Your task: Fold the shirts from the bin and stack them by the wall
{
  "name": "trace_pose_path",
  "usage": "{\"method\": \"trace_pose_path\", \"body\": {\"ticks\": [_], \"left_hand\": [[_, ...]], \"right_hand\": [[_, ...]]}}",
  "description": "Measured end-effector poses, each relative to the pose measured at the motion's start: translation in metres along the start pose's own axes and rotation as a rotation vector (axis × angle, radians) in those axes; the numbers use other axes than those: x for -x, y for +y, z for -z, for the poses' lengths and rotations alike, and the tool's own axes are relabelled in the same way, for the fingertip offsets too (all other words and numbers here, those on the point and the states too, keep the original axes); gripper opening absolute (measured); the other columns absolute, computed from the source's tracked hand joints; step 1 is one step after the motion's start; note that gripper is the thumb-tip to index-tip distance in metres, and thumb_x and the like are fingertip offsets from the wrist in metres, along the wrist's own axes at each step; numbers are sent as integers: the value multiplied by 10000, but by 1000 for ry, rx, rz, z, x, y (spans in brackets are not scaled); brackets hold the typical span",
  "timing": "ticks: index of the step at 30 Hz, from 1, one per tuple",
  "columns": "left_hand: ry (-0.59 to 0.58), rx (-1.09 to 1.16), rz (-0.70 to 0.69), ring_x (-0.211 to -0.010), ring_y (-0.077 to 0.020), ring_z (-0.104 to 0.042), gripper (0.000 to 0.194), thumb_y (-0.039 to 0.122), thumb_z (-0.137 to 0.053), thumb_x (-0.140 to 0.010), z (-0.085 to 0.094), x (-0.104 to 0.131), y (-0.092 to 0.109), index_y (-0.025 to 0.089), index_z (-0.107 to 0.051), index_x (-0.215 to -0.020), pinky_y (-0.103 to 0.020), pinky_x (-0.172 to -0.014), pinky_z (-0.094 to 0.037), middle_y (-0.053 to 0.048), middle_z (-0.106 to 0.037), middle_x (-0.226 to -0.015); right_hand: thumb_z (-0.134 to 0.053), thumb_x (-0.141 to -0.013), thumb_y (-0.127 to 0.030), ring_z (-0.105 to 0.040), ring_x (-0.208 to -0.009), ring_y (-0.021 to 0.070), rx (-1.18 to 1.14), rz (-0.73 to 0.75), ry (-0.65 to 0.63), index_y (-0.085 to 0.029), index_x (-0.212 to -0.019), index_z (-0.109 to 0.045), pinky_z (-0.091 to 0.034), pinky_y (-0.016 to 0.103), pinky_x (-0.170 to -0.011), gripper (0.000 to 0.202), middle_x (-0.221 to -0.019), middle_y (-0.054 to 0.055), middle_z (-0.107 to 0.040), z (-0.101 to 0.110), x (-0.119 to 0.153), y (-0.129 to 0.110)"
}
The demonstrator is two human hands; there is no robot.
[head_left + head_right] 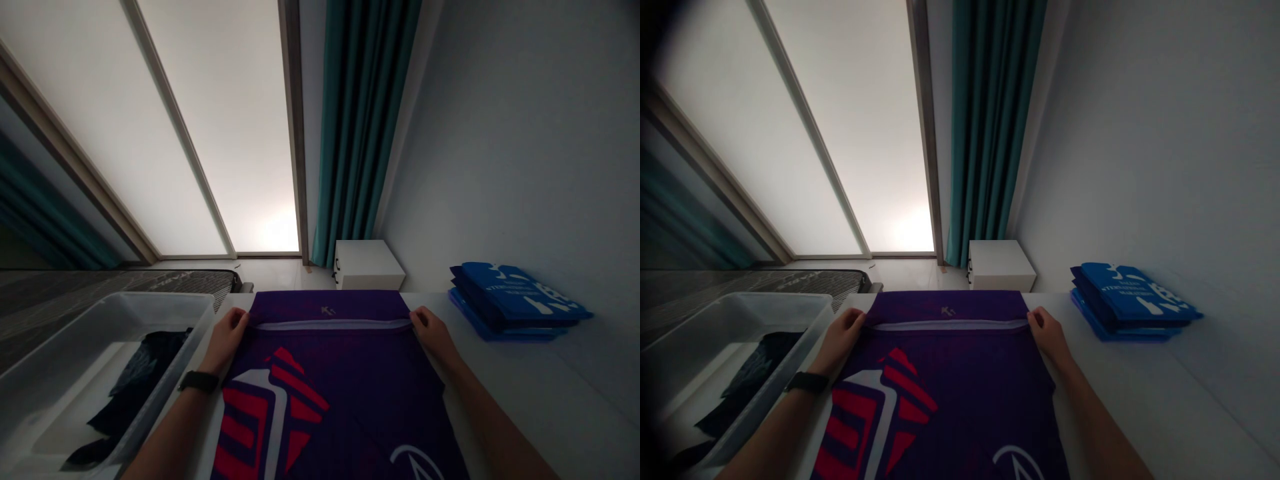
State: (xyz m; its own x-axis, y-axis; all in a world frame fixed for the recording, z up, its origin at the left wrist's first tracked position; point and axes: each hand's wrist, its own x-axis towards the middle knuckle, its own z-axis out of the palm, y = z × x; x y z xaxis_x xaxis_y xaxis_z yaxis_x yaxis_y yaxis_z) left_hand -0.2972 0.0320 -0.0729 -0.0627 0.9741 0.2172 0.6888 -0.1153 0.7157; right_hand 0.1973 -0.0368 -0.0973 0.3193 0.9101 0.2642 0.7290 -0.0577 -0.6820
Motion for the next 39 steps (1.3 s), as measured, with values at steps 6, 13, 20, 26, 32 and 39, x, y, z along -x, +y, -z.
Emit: {"method": "trace_pose_path", "body": {"ticks": [6, 13, 20, 26, 32, 39], "left_hand": [[-155, -22, -86, -790, -233, -636, 382, 563, -478, -823, 4, 2, -1, 213, -616, -881, -320, -728, -478, -45, -695, -835], [-257, -3, -150, -842, -246, -646, 386, 569, -532, -805, 13, 5, -7, 213, -669, -869, -321, -769, -492, -61, -707, -896], [-169, -27, -21, -754, -246, -652, 461, 598, -444, -814, 15, 7, -2, 201, -677, -782, -302, -665, -467, -40, -706, -762], [-135, -83, 26, -653, -224, -626, 424, 605, -492, -790, 10, 8, -6, 204, -622, -744, -282, -571, -428, -18, -655, -646], [-134, -45, -66, -625, -193, -613, 350, 521, -452, -823, 7, 8, -11, 210, -574, -928, -280, -591, -446, 10, -633, -677], [-54, 9, -53, -712, -205, -630, 353, 513, -438, -837, 10, 6, -14, 199, -576, -926, -286, -645, -470, -13, -651, -756]], "right_hand": [[-454, -810, -450, -585, -661, 205, -6, -8, -56, -235, -954, -559, -449, 321, -668, 280, -713, 17, -618, 0, 3, 5], [-467, -783, -404, -603, -824, 226, 3, 168, -168, -229, -840, -662, -461, 351, -781, 268, -882, 66, -649, 4, 4, 8], [-396, -727, -292, -572, -751, 216, 34, 154, -65, -233, -673, -592, -444, 349, -756, 212, -788, 54, -599, 3, 5, 11], [-398, -721, -288, -550, -680, 199, 76, 131, -9, -234, -685, -549, -432, 325, -688, 164, -749, 49, -603, 4, 7, 6], [-413, -791, -366, -530, -541, 177, 94, 74, -23, -216, -811, -580, -395, 295, -594, 225, -587, -3, -568, 2, 10, 5], [-429, -781, -393, -523, -533, 172, 9, 58, -58, -200, -912, -604, -400, 288, -573, 292, -578, -27, -525, 12, 10, 5]]}}
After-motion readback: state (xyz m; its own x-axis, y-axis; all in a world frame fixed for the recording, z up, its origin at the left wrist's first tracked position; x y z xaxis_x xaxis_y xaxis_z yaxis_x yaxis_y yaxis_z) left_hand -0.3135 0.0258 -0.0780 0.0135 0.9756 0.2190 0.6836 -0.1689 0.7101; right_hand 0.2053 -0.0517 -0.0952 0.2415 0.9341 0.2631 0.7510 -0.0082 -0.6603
